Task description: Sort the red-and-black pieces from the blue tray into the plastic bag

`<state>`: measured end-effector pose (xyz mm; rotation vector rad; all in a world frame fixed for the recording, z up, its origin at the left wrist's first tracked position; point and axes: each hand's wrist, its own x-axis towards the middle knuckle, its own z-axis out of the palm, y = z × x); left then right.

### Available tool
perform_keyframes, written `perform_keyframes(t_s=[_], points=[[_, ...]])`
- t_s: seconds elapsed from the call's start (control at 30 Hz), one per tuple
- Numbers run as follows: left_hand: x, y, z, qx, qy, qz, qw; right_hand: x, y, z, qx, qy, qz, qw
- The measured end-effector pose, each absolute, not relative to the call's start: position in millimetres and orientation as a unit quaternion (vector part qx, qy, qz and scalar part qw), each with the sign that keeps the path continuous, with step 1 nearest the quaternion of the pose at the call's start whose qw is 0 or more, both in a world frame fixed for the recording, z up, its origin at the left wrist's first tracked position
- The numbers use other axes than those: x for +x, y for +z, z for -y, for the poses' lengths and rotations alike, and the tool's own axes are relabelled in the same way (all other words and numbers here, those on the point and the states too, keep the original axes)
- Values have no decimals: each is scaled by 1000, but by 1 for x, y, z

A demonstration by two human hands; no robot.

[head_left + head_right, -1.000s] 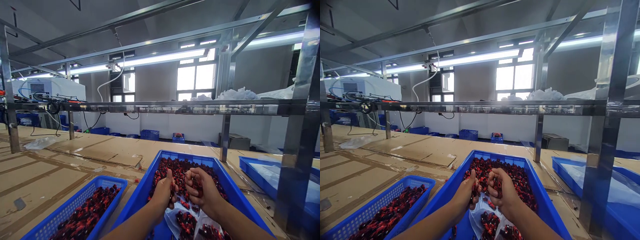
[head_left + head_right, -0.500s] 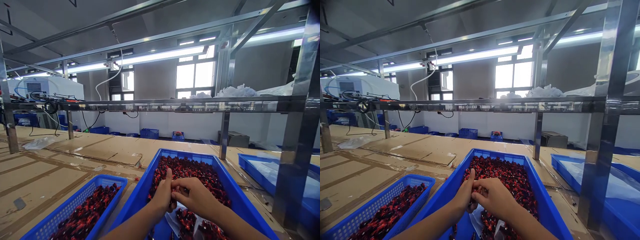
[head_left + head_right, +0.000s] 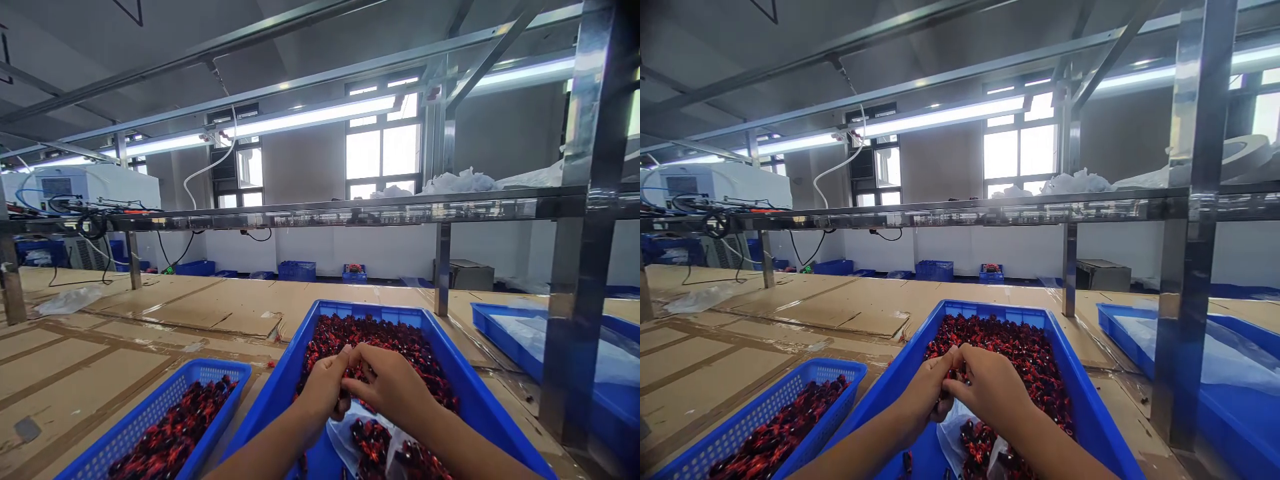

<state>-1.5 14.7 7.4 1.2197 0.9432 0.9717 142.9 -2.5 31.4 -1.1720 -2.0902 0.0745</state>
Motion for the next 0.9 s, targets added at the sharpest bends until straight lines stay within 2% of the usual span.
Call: perform_keyframes(t_s=[0.3, 0.6, 0.9], points=[[-6, 12, -11, 545, 362, -344, 674, 143, 33, 14, -383, 39, 854, 349], [-7, 14, -12, 542, 410, -338, 652, 140, 33, 19, -360, 33, 858, 365], [-5, 17, -10, 519, 397, -331, 681, 142, 31, 16, -370, 24, 850, 373]])
